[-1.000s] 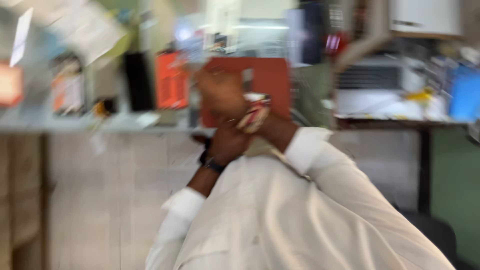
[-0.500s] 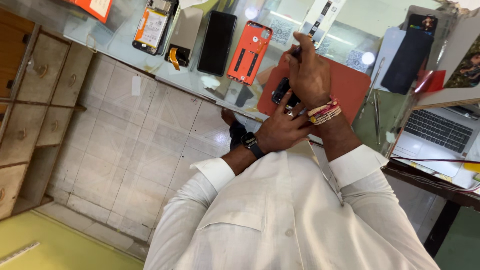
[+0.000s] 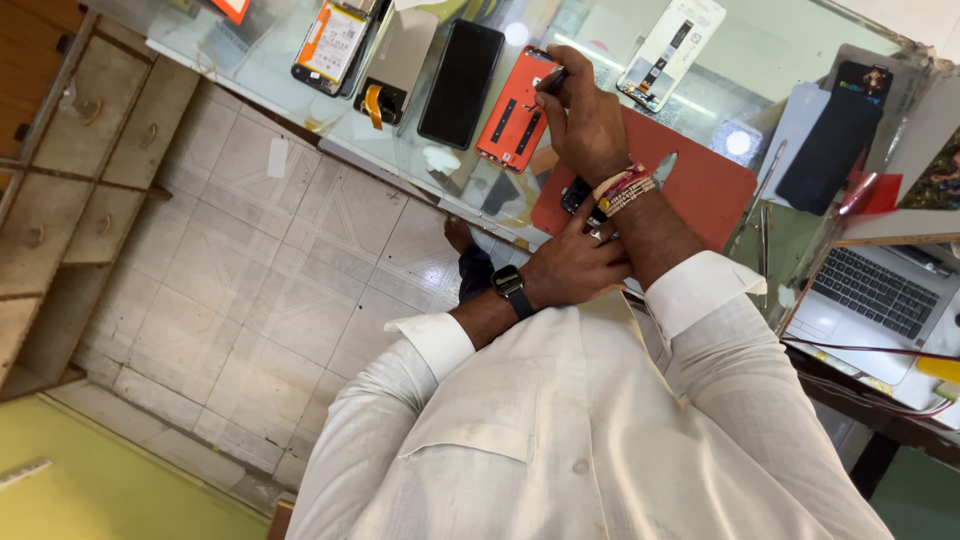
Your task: The person uses a screwdriver to remove screws from a disassembled smartphone on a red mat. They then use a prying tool to separate the phone's internal components from the orange back housing and continue to adjust internal parts.
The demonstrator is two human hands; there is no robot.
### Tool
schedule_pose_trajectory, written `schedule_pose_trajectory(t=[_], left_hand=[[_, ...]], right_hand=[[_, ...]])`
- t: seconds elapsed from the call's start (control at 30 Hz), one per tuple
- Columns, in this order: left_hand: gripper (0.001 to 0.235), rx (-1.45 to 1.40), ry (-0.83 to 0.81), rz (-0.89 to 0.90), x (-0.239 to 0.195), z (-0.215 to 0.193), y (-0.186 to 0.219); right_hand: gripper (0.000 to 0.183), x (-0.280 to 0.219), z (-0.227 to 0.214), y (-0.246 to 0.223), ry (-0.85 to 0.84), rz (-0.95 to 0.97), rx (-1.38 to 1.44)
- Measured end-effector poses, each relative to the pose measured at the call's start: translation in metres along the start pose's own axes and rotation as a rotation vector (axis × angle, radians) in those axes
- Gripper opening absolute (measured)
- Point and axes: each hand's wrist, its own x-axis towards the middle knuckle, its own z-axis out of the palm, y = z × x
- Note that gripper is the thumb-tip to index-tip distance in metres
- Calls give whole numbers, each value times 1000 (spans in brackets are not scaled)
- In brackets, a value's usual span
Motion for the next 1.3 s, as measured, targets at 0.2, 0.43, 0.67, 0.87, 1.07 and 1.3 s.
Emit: schedule_pose_trajectory(t=[0.2, 0.43, 0.67, 0.87, 1.07, 1.3], left_hand=[[34, -8, 5, 8, -2, 5, -2], [33, -11, -16, 0, -2, 5, -2], [25, -23, 6, 5, -1, 3, -3], [38, 110, 58, 32, -4, 12, -4], [55, -5, -11, 2, -2, 7, -1], [67, -32, -70, -21, 2, 0, 1]], right_hand=[[50, 0, 4, 4, -48, -17, -45], [50, -1, 2, 8, 5, -39, -71], [51, -3, -9, -7, 108, -10, -11], [51, -43, -61, -10, 298, 82, 138], [60, -114, -121, -17, 457, 134, 198], [63, -185, -128, -30, 493, 214, 71]])
